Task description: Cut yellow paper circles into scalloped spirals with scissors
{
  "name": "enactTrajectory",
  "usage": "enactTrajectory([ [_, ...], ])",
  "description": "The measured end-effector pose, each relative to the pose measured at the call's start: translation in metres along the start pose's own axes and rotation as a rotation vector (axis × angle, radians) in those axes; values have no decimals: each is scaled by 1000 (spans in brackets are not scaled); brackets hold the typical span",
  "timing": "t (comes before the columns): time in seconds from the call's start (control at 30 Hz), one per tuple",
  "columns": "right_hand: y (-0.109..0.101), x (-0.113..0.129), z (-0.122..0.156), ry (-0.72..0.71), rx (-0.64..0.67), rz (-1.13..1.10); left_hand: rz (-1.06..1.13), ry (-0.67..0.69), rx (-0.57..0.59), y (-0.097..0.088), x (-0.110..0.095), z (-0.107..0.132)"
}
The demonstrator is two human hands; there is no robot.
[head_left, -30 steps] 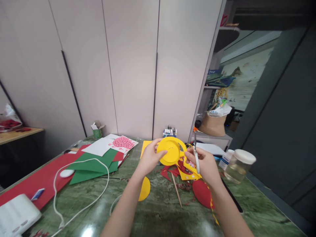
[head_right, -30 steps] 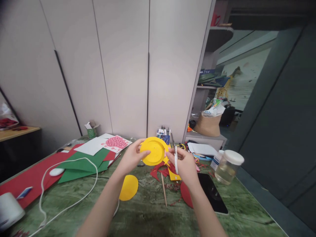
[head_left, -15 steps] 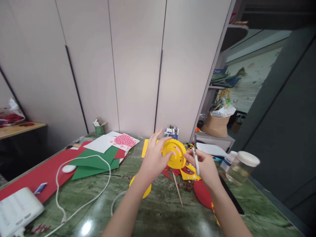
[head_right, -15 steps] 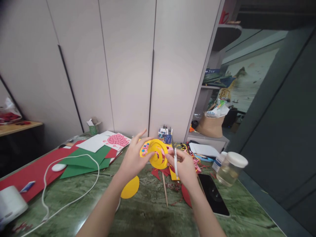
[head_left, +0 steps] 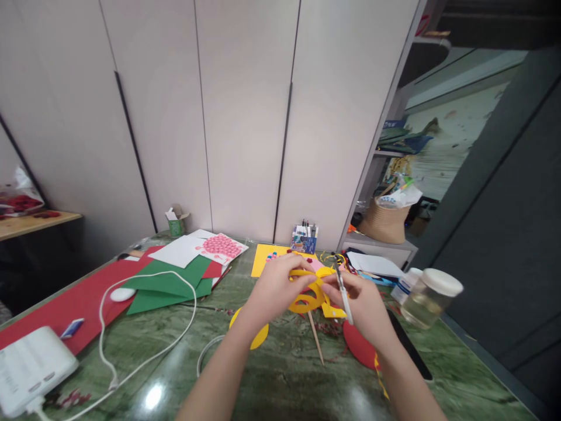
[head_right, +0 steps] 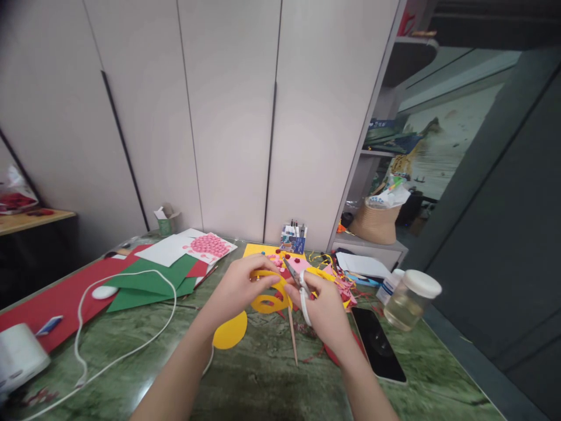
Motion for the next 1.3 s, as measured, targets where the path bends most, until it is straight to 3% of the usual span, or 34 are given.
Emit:
enactTrajectory([
  [0.2, -13, 10, 7, -48, -66, -157, 336, -157, -250, -13, 11, -3],
  [0.33, -19, 8, 12, -60, 21, -103, 600, -150, -428, -21, 21, -4],
  [0.43, -15, 10, 17, -50, 105, -57, 655, -105, -511, -22, 23, -3],
  [0.6, -1, 14, 19, 6, 250, -43, 744, -81, -481, -17, 22, -3],
  [0.9, 4, 9, 7, 19, 237, 194, 858, -125, -388, -8, 17, -4],
  [1.1, 9, 18, 10, 57, 217, 152, 685, -121, -378, -3, 11, 0],
  [1.3, 6, 19, 10, 32, 210, 154, 729, -117, -338, -2, 6, 2],
])
Point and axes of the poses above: each hand's wrist, its own z-axis away from the middle knuckle, its own y-axis out of the palm, x = y × z, the point moved 2 cm from there along -z, towards the middle knuckle, and after that the axes turned 8 degrees about x, right-handed, at the moved point
